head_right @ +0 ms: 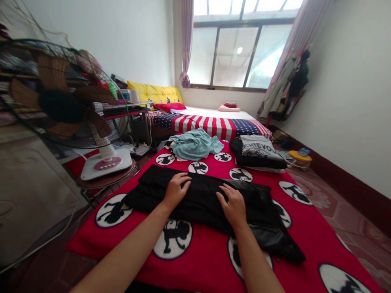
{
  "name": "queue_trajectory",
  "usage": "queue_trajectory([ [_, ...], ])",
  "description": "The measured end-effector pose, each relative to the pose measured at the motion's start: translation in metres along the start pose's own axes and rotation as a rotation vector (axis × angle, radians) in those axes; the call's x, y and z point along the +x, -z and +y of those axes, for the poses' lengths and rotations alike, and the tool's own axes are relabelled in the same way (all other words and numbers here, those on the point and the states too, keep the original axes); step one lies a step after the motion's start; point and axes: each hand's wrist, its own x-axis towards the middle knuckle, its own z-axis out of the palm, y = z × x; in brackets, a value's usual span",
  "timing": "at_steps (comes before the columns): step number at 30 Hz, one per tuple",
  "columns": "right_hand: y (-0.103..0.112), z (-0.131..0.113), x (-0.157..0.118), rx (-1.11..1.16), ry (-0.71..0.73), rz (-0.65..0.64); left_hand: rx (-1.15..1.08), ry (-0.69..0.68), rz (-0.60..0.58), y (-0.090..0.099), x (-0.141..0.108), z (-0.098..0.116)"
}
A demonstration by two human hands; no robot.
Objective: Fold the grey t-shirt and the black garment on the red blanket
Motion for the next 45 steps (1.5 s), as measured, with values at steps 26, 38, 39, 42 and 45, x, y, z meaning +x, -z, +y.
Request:
queue_trajectory([
  [26,0.030,0.002,0.020,-0.321,-0.201,0.169,0.094,0.276,0.301,0.060,0.010,-0.074],
  [38,-0.021,-0.075,0.002,-0.277,0.122,-0.262,0.364,0.099,-0.255,0.044,0.005,-0.054],
  [39,-0.025,-0.076,0.000,-0.298,0.116,-0.306,0.383,0.135,-0.321,0.040,0.005,-0.054],
  [42,-0.030,-0.076,-0.003,-0.341,0.108,-0.340,0.406,0.181,-0.381,0.037,0.008,-0.056],
  [45,-0.029,-0.075,-0.004,-0.344,0.130,-0.312,0.431,0.193,-0.344,0.053,0.013,-0.064],
])
